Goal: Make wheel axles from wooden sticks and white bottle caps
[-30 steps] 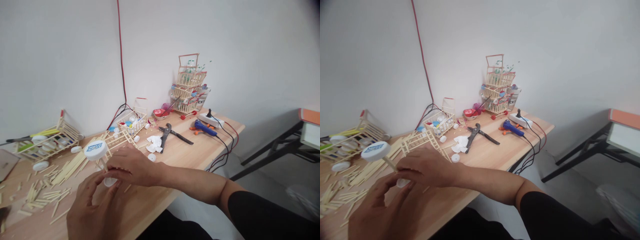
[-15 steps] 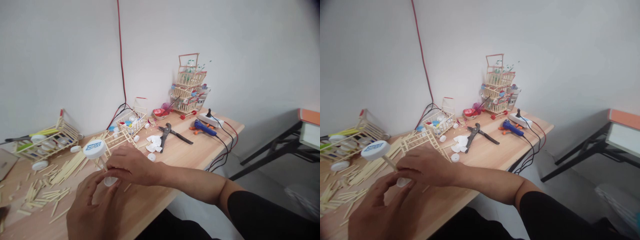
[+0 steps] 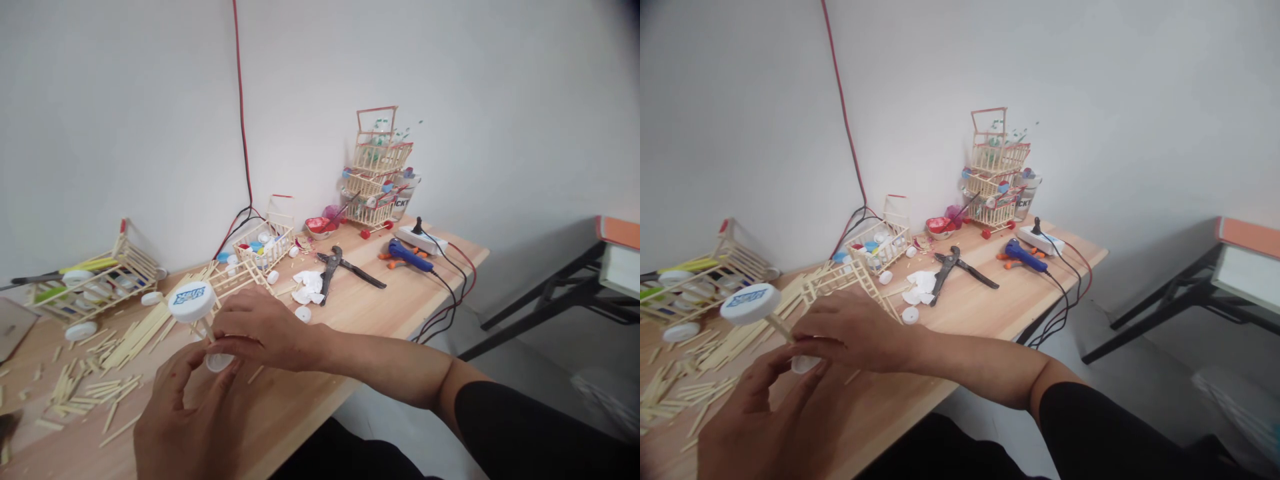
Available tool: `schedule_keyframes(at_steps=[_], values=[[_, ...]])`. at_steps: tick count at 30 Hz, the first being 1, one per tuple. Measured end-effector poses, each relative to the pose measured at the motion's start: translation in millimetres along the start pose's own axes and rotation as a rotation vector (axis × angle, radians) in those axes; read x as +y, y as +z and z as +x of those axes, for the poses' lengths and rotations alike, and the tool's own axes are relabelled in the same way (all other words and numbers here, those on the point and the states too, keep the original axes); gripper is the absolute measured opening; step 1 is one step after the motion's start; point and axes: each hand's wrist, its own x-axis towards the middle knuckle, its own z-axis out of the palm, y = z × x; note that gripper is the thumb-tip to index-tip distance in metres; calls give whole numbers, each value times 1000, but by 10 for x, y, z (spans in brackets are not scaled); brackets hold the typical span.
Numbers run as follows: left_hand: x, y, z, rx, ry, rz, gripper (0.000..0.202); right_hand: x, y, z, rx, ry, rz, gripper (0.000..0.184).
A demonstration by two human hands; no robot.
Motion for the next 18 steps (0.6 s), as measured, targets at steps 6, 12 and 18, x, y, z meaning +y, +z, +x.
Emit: schedule_keyframes(at_steps=[6, 12, 18], values=[[-43, 13, 24, -5, 26, 5, 39, 16, 31, -22, 78, -47, 102, 32], [-3, 17, 25, -18, 4, -20, 41, 22, 49, -38, 83, -18, 132, 33], [-47, 3, 33, 3, 37, -20, 44, 2, 37, -28, 45, 21, 156, 29]])
